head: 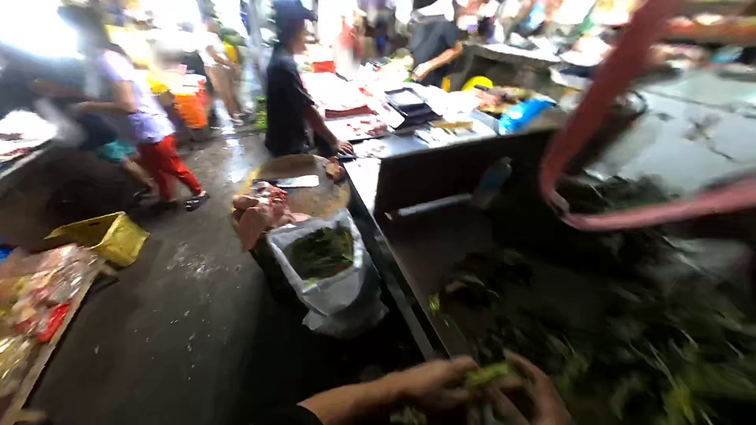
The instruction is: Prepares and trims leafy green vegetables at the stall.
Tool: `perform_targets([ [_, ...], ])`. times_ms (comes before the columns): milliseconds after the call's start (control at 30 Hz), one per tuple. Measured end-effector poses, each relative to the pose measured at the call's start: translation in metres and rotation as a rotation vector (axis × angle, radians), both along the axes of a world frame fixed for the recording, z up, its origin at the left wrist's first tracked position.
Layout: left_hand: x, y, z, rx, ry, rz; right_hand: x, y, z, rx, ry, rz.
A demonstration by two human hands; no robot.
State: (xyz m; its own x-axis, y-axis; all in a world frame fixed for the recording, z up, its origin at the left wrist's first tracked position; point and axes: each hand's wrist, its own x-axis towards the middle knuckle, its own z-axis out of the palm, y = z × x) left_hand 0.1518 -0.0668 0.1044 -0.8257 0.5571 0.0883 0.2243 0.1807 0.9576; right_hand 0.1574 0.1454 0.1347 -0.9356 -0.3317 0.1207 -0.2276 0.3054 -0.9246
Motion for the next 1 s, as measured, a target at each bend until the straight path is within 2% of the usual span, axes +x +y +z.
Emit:
perform_targets([
  [133, 0.016, 0.010, 0.024, 0.005, -0.098, -0.037, 0.021, 0.001, -0.001, -0.079, 0.055, -0.122],
  [267, 0.027, 0.020, 0.026, 0.003, -0.133, -0.115, 0.033, 0.014, 0.001, -0.206, -0.073, -0.136],
  [467, 0.040, 0.043, 0.027, -0.170, -0.086, -0.182, 0.054, 0.031, -0.004, -0.293, -0.155, -0.180],
  [600, 0.048, 0.053, 0.026, -0.287, -0.041, -0.070, 0.060, 0.031, -0.010, -0.256, -0.184, -0.241],
  [667, 0.049, 0.054, 0.021, -0.277, 0.002, -0.030, 0.062, 0.030, -0.009, -0.278, -0.171, -0.250],
  [800, 0.052, 0.052, 0.015, -0.238, -0.027, -0.126, 0.069, 0.026, -0.011, -0.333, -0.140, -0.222],
  [1000, 0.052, 0.054, 0.010, -0.313, -0.163, -0.184, 0.068, 0.035, -0.011, -0.175, -0.194, -0.149],
])
